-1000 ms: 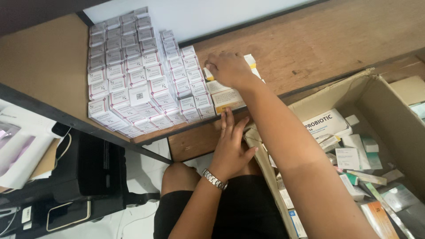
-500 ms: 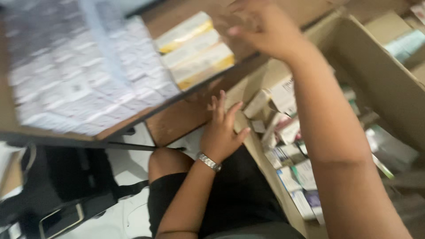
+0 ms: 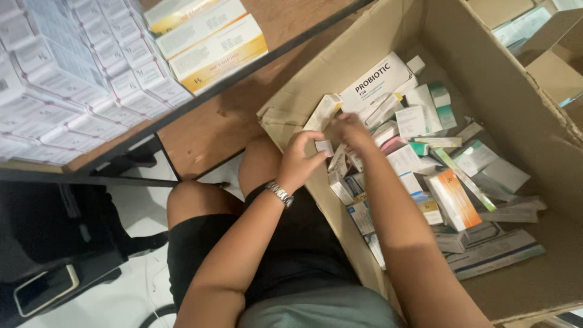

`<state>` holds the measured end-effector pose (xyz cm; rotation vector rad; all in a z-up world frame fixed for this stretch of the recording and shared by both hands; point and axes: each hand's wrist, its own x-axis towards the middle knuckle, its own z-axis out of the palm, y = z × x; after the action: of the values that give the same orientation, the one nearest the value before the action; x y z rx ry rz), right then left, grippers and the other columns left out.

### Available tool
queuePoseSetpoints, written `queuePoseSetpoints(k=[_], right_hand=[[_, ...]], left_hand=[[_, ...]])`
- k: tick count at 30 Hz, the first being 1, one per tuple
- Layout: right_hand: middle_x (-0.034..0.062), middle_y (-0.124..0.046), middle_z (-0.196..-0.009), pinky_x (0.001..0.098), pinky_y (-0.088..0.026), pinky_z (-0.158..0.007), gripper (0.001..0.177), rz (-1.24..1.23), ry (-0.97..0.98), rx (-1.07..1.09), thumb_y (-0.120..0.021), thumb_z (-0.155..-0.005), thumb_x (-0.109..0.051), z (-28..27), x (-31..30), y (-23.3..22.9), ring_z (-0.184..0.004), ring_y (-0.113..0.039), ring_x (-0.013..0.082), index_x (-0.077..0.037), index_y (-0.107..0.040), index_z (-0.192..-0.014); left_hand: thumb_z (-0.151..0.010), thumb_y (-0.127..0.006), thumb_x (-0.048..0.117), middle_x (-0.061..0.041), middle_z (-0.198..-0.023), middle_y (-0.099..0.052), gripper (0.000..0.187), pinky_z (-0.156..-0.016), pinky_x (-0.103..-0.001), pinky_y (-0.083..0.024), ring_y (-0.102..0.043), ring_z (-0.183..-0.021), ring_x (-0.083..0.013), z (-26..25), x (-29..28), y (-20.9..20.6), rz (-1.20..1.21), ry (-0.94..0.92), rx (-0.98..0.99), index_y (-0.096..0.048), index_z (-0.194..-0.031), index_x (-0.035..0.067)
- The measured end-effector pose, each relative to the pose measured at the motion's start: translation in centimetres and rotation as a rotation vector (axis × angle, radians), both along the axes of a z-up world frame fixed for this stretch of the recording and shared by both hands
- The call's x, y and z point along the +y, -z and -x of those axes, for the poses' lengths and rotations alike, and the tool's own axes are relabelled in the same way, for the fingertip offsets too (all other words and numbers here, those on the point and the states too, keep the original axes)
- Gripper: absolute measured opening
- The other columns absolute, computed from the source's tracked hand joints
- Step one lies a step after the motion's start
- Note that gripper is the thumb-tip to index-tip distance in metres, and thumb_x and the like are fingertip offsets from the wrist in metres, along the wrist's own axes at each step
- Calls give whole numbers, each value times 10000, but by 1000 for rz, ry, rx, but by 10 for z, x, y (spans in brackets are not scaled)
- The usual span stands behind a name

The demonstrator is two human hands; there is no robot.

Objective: The person sits on the floor and repeatedly picks small white boxes from a cardboard box on their lap, then places them in neat rows on a nearby wooden shelf. The person handles multiple box types, including probiotic and rosuvastatin boxes, and arranges them in organized stacks.

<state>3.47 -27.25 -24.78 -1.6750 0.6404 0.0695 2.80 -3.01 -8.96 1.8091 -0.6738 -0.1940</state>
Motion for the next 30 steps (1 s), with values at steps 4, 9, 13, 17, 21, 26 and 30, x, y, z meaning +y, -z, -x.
queuePoseSetpoints(k=[4, 9, 13, 17, 21, 26, 30], right_hand=[[160, -664, -1140, 412, -580, -789, 604, 103, 127, -5, -729, -789, -179, -37, 19, 70, -1005, -671, 268, 13, -512, -1320], [299, -740, -1214, 462, -578, -800, 768, -44, 96, 28, -857, -738, -338, -70, 35, 55, -1033, -716, 383, 134, -662, -1311], [299, -588, -1273, 550, -436, -941, 967, 517, 220, 35, -981, -637, -429, -66, 63, 3, -1170, -550, 420, 54, -517, -1334], [249, -581, -1311, 589, -344, -1028, 830, 523, 197, -44, -899, -730, -373, -39, 109, -56, -1246, -525, 397, 15, -516, -1354], [200, -575, -1349, 628, -253, -1115, 695, 775, 122, -377, -817, -822, -317, -5, 136, -112, -1322, -499, 374, -23, -514, -1375], [138, -567, -1396, 677, -138, -1224, 534, 1105, 109, -705, -715, -938, -247, 21, 128, -164, -1417, -467, 345, -72, -512, -1401], [115, -553, -1423, 616, -229, -1307, 605, 1060, 9, -1004, -784, -907, -213, 20, 125, -219, -1458, -440, 334, -111, -490, -1426]], left_hand=[[-817, -799, 183, -98, -1223, -671, 405, -1019, -383, -485, -636, -1182, -256, -1, 6, 5, -10, -74, 144, -637, -1171, 72], [-807, -816, 185, -129, -1201, -649, 397, -1046, -391, -485, -620, -1185, -290, 6, 2, -1, -59, -34, -19, -646, -1148, 70], [-826, -808, 217, -127, -1252, -667, 432, -1047, -394, -496, -631, -1213, -278, 1, 4, -3, -61, -23, 139, -635, -1198, 82], [-794, -821, 223, -262, -1477, -427, 705, -1135, -504, -386, -399, -1404, -432, 4, 1, -20, -17, -82, -88, -471, -1374, 28], [-766, -836, 281, -379, -1630, -65, 923, -1049, -654, -286, -126, -1438, -606, 18, 9, -68, -356, -12, -258, -346, -1512, 43], [-778, -787, 212, -334, -1507, -312, 685, -1103, -650, -327, -314, -1391, -548, 14, 29, -128, -392, -93, -588, -514, -1401, 131], [-871, -679, 78, -176, -1410, -536, 550, -1121, -466, -489, -517, -1351, -403, 11, 50, -163, -164, -140, -606, -577, -1406, 158]])
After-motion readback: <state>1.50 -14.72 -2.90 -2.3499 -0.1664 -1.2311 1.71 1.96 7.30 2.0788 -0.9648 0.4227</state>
